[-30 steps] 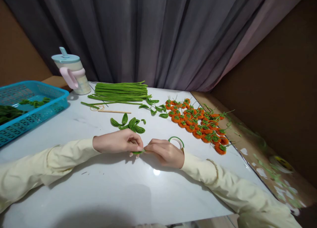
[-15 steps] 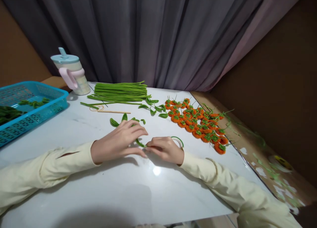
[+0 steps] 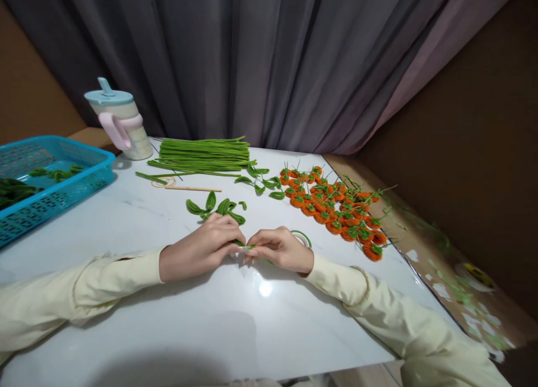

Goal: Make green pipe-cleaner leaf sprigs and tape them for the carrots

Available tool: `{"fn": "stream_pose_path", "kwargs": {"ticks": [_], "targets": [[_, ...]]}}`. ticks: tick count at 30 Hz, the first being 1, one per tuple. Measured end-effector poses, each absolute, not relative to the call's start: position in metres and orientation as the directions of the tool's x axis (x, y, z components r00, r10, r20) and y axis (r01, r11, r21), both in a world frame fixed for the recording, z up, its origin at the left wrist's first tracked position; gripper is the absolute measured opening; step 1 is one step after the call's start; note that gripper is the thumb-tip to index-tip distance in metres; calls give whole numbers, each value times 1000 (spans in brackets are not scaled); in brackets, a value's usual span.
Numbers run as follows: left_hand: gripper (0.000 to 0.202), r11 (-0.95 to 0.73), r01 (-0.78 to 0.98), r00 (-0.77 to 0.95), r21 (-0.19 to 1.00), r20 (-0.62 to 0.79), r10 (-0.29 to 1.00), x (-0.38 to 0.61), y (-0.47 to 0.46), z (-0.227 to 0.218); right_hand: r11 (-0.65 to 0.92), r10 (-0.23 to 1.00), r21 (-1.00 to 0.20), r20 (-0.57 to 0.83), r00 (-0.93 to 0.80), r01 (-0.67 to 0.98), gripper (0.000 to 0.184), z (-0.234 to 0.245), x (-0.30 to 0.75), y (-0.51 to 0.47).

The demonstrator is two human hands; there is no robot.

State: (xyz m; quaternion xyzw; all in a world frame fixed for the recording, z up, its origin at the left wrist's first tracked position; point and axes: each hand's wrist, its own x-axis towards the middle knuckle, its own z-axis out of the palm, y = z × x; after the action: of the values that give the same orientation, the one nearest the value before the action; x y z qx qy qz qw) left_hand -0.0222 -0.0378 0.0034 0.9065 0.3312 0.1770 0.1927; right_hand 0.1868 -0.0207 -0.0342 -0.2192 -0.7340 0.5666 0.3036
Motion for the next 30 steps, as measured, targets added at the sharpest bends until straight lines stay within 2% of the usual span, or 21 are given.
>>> {"fn": "stream_pose_path", "kwargs": {"ticks": [3,8,10,13,15,16,19,22,25,30], "targets": [[22,-581,536,674,612,104,731,-20,-36,5,296,667,-955,226,-710,-27,21,-35,188,-21],[26,-238,481,633,843,-147,760,-17,-33,9,458,664,-887,299,-685,57,16,-32,189,-22],[25,-135,450,639,883,-213,739,-17,-32,10,539,660,-835,337,-671,110,12,-30,190,-23],[23,-66,414,642,908,-240,728,-17,-32,10,615,651,-774,389,-652,153,8,-27,189,-25],[24,-56,406,632,912,-235,738,-17,-32,10,564,693,-811,363,-623,156,7,-26,189,-26],[24,-74,408,621,910,-218,753,-17,-32,9,486,730,-864,317,-606,133,8,-26,188,-26],[26,-288,469,563,835,-31,826,-16,-35,4,93,786,-995,86,-612,-19,20,-25,186,-23],[24,-569,544,541,616,261,800,-17,-37,-5,-195,747,-973,-66,-662,-122,28,-24,183,-18],[23,-719,553,579,421,426,695,-17,-40,-13,-303,730,-938,-115,-674,-169,27,-23,182,-15],[20,-795,578,612,186,546,573,-18,-40,-17,-378,720,-898,-134,-681,-223,23,-27,183,-13]]}}
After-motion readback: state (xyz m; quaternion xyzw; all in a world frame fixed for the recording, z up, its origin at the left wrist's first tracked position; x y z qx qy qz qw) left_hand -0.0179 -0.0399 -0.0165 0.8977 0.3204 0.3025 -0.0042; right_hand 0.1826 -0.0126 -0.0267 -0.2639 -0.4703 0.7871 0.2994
